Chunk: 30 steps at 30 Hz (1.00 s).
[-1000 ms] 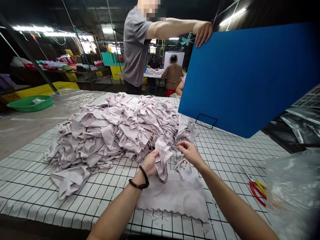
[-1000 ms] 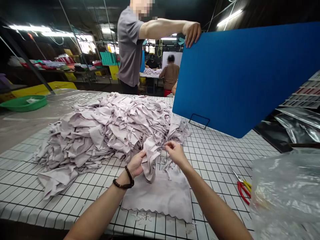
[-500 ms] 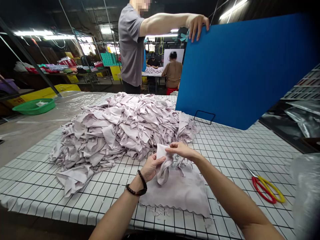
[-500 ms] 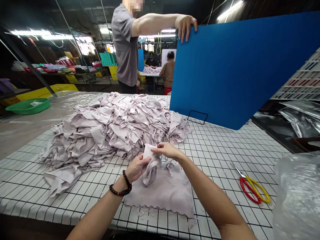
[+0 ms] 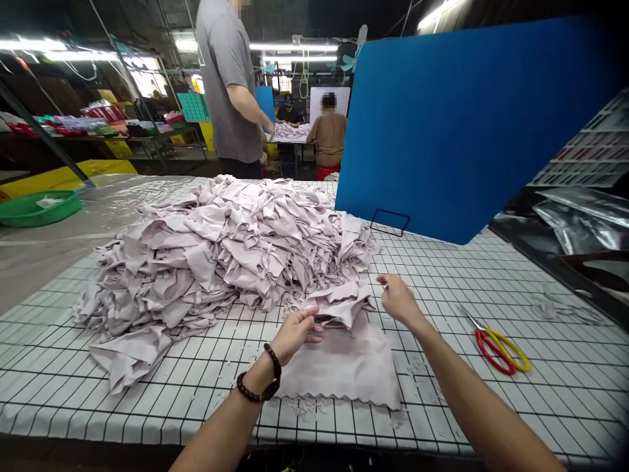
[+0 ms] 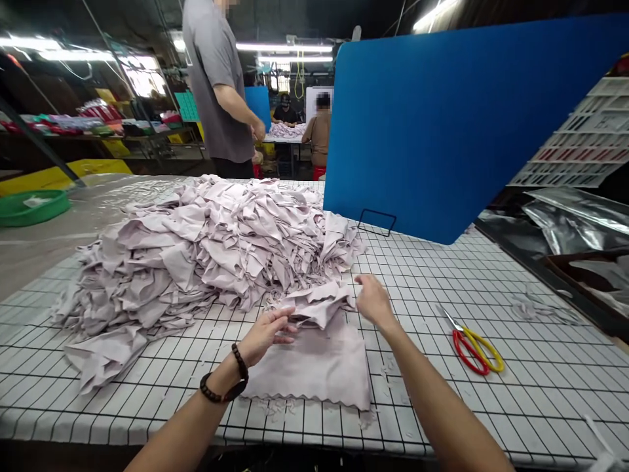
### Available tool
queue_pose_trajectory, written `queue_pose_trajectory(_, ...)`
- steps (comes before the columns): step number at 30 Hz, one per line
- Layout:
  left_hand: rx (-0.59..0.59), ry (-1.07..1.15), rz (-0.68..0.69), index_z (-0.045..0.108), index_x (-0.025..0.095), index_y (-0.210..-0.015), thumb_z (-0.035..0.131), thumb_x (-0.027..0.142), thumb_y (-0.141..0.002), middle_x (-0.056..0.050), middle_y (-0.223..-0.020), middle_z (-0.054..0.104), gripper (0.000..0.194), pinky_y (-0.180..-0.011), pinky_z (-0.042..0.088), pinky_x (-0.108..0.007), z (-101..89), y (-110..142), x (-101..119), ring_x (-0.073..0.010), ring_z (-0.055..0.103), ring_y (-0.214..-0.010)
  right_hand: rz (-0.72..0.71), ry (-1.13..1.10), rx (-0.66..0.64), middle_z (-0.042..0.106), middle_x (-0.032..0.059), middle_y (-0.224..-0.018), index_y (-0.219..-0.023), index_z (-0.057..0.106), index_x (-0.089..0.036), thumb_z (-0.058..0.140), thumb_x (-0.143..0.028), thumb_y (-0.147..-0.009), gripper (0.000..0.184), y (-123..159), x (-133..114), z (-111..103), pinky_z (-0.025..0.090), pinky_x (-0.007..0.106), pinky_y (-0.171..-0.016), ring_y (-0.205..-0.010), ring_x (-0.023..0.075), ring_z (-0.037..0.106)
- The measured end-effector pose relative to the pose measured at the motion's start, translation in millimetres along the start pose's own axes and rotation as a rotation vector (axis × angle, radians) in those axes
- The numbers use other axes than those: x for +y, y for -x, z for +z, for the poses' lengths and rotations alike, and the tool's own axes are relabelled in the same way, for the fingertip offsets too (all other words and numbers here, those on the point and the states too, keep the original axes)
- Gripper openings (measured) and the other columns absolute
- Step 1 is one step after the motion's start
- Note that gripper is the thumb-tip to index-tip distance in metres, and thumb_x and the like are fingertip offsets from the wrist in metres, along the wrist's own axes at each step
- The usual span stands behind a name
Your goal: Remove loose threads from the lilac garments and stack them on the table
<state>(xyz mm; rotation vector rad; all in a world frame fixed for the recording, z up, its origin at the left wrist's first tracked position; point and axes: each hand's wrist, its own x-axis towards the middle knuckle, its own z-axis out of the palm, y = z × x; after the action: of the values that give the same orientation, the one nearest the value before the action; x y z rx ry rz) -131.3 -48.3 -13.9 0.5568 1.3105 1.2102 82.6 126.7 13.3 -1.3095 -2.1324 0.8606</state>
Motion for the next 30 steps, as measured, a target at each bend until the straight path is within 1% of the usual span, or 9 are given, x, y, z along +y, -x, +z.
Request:
queue_pose_trajectory(3,-0.006,-0.186,0.049,0.047,0.013,-0.131,0.049,0.019,-0.086,-0.005,-0.077,0.062,0.046,-0.06,0.051,-0.025,-1.9,-7.6,-8.4,-0.0141,0.063,-0.071,-0.313,0.04,-0.217,0.056,0.0085,-0.113,-0.114,0.052,-0.021,0.047,-0.015,-0.079,0.036,39.4,-14.2,17.7,0.045,0.03,-0.076,-0.087,0.0178,0.057)
queue_pose_trajectory(5,0.033,-0.385,0.165,0.046,0.017,-0.132,0.048,0.015,-0.083,-0.005,-0.085,0.062,0.049,-0.06,0.05,-0.025,-5.9,-13.8,-12.3,-0.0142,0.062,-0.07,-0.391,0.138,-0.347,0.056,0.0085,-0.116,-0.122,0.047,-0.022,0.056,-0.024,-0.078,0.044,58.4,-23.3,32.7,0.045,0.03,-0.075,-0.085,0.0184,0.058)
queue_pose_trajectory(10,0.203,-1.004,0.607,0.059,0.024,-0.122,0.05,0.006,-0.077,-0.007,-0.101,0.054,0.049,-0.088,0.044,-0.034,-18.5,-29.5,-10.3,-0.0192,0.055,-0.094,-0.409,0.44,-0.371,0.063,0.0074,-0.094,-0.096,0.062,-0.02,0.049,-0.016,-0.079,0.021,65.2,-22.3,50.6,0.04,0.03,-0.076,-0.088,0.0209,0.058)
queue_pose_trajectory(14,0.148,-1.231,0.624,0.069,0.023,-0.1,0.055,0.015,-0.079,-0.008,-0.098,0.052,0.026,-0.091,0.041,-0.037,-22.8,-42.9,5.0,-0.0226,0.051,-0.1,-0.282,0.108,-0.336,0.063,0.0059,-0.088,-0.08,0.063,-0.018,0.048,-0.012,-0.073,0.017,49.7,-17.6,28.9,0.041,0.027,-0.069,-0.077,0.017,0.056)
queue_pose_trajectory(17,0.058,-1.159,0.661,0.068,0.02,-0.081,0.062,0.031,-0.079,-0.008,-0.107,0.053,0.013,-0.095,0.037,-0.039,-20.0,-53.5,25.7,-0.0243,0.048,-0.105,-0.052,-0.354,-0.427,0.06,0.0035,-0.074,-0.076,0.058,-0.017,0.05,-0.02,-0.07,0.01,31.7,-13.0,-0.4,0.039,0.026,-0.055,-0.06,0.0138,0.051)
queue_pose_trajectory(20,-0.066,-0.815,0.633,0.063,0.016,-0.07,0.062,0.043,-0.079,-0.009,-0.11,0.056,0.029,-0.092,0.04,-0.034,-8.7,-70.8,48.0,-0.0222,0.052,-0.102,0.111,-0.658,-0.424,0.05,-0.0001,-0.06,-0.075,0.052,-0.018,0.049,-0.027,-0.069,0.011,6.3,-0.6,-25.3,0.033,0.024,-0.045,-0.047,0.0113,0.042)
queue_pose_trajectory(23,-0.02,-0.599,0.549,0.061,0.015,-0.087,0.053,0.05,-0.083,-0.008,-0.097,0.06,0.037,-0.078,0.044,-0.03,8.6,-94.9,59.7,-0.0179,0.056,-0.085,0.191,-0.577,-0.202,0.053,0.0027,-0.066,-0.08,0.054,-0.017,0.048,-0.029,-0.068,0.018,-20.7,17.2,-37.3,0.04,0.026,-0.05,-0.053,0.0135,0.048)
queue_pose_trajectory(27,0.112,-0.617,0.556,0.055,0.014,-0.109,0.06,0.047,-0.079,-0.011,-0.104,0.057,0.045,-0.083,0.042,-0.032,22.4,-110.6,51.2,-0.0192,0.054,-0.089,0.262,-0.389,0.016,0.058,0.0117,-0.098,-0.097,0.055,-0.015,0.051,-0.021,-0.062,0.036,-33.9,36.5,-34.5,0.047,0.033,-0.067,-0.078,0.0201,0.056)
queue_pose_trajectory(30,-0.003,-0.735,0.551,0.06,0.017,-0.105,0.076,0.043,-0.062,-0.01,-0.105,0.058,0.052,-0.087,0.041,-0.034,19.0,-100.7,32.8,-0.0235,0.054,-0.096,0.159,-0.198,0.024,0.051,0.0131,-0.122,-0.11,0.056,-0.019,0.054,-0.016,-0.061,0.048,-19.1,40.9,-20.7,0.044,0.038,-0.084,-0.102,0.0241,0.052)
